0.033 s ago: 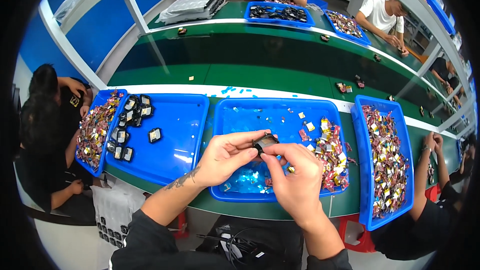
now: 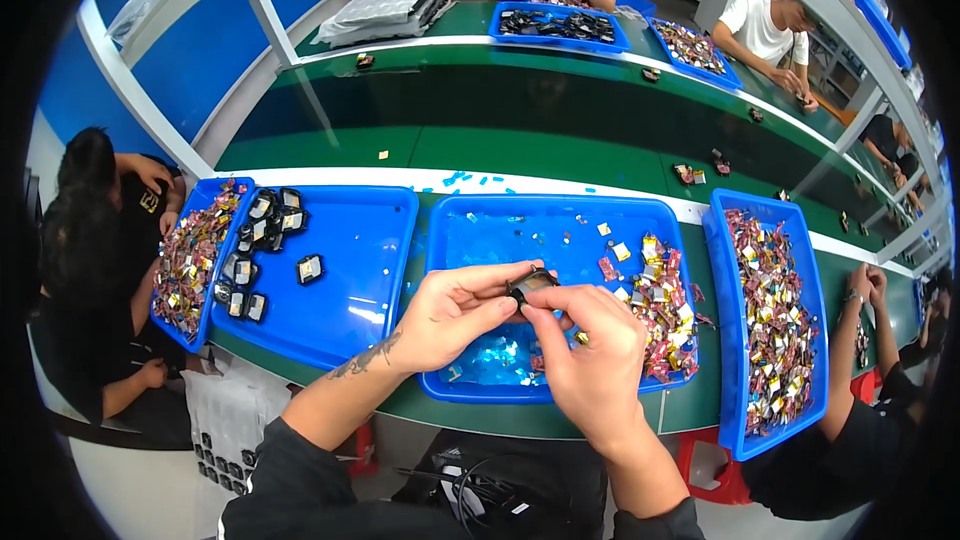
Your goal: Assembling small electronic components, specifically inserting small chips or parts into a larger casing.
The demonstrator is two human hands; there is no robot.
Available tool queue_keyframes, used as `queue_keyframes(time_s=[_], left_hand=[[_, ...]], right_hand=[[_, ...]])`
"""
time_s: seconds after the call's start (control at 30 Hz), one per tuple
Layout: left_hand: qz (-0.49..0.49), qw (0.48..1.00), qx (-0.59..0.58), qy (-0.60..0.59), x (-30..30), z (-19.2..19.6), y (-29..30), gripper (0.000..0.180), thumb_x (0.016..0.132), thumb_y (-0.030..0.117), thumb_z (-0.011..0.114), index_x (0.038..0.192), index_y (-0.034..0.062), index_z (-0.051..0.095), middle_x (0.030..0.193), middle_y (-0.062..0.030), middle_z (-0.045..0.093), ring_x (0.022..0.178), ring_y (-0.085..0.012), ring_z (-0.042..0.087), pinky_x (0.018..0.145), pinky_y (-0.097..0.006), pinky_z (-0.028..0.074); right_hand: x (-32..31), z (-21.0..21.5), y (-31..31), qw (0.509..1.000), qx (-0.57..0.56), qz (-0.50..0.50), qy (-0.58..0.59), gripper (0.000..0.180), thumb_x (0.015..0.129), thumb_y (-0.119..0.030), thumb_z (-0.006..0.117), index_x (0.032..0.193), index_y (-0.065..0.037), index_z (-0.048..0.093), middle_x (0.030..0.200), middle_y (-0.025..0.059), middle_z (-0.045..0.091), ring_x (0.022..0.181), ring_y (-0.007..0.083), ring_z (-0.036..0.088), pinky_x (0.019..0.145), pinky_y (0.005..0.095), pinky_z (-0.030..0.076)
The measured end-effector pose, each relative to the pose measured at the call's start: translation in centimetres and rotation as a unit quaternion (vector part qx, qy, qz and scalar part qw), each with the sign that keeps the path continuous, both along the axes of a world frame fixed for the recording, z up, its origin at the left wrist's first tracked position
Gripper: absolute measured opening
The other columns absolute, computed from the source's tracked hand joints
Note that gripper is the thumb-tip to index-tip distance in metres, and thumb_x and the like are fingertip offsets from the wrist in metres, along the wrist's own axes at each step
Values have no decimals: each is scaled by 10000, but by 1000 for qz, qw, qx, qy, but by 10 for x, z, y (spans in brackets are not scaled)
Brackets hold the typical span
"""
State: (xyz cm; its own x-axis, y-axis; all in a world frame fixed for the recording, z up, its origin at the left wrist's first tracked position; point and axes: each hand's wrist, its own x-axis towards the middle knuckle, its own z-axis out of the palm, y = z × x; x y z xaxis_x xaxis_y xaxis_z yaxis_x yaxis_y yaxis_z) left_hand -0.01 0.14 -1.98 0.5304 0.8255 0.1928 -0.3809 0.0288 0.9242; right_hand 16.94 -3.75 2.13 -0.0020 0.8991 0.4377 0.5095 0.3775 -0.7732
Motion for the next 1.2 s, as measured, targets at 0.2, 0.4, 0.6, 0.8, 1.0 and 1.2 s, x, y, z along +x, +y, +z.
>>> queue_keyframes(time_s=[0.2, 0.4, 0.6, 0.8, 1.0, 1.2], left_hand=[[-1, 1000, 13, 17, -1, -1, -1, 421, 956, -15, 505, 1374, -27, 455, 1313, -149, 552, 1181, -192, 546, 1004, -324, 462], [8, 999, 4, 40, -2, 0, -2, 421, 955, 4, 516, 1373, -15, 466, 1301, -138, 566, 1169, -168, 550, 991, -293, 455], [-10, 999, 8, 52, -2, 4, -2, 404, 965, -15, 490, 1368, -35, 458, 1363, -156, 518, 1201, -206, 543, 998, -323, 473], [25, 998, -9, 50, 4, 4, -6, 386, 978, 13, 471, 1364, 0, 463, 1273, -124, 580, 1159, -163, 562, 964, -301, 474], [74, 997, -37, -3, 12, 7, -9, 361, 980, 40, 481, 1341, 33, 476, 1204, -126, 597, 1124, -181, 584, 937, -300, 505], [124, 922, 297, 214, 8, 6, -4, 310, 865, -75, 561, 1134, 34, 669, 1174, -149, 614, 1010, -225, 643, 795, -299, 528]], right_hand=[[-4, 1, 0, 1000, 27, 6, -11, 121, 760, 43, 706, 867, -13, 700, 812, 103, 683, 684, 200, 628, 583, 293, 480], [-6, -3, 3, 1000, 8, -1, 1, 109, 756, 34, 707, 846, -27, 705, 789, 96, 678, 664, 192, 604, 558, 291, 455], [-1, 0, 7, 995, 39, -49, -75, 259, 649, -13, 790, 685, -36, 534, 621, 54, 470, 591, 214, 482, 623, 319, 423], [4, -16, 8, 998, -21, -18, 49, 268, 698, 8, 770, 850, -2, 550, 833, 72, 547, 799, 170, 544, 732, 314, 485], [11, -29, -22, 971, -144, 33, 186, 189, 829, 90, 651, 1007, 44, 610, 939, 87, 612, 819, 123, 645, 686, 206, 541], [20, -30, -23, 919, -186, 61, 341, 147, 848, 65, 651, 988, 69, 607, 882, 92, 653, 770, 114, 649, 701, 224, 548]])
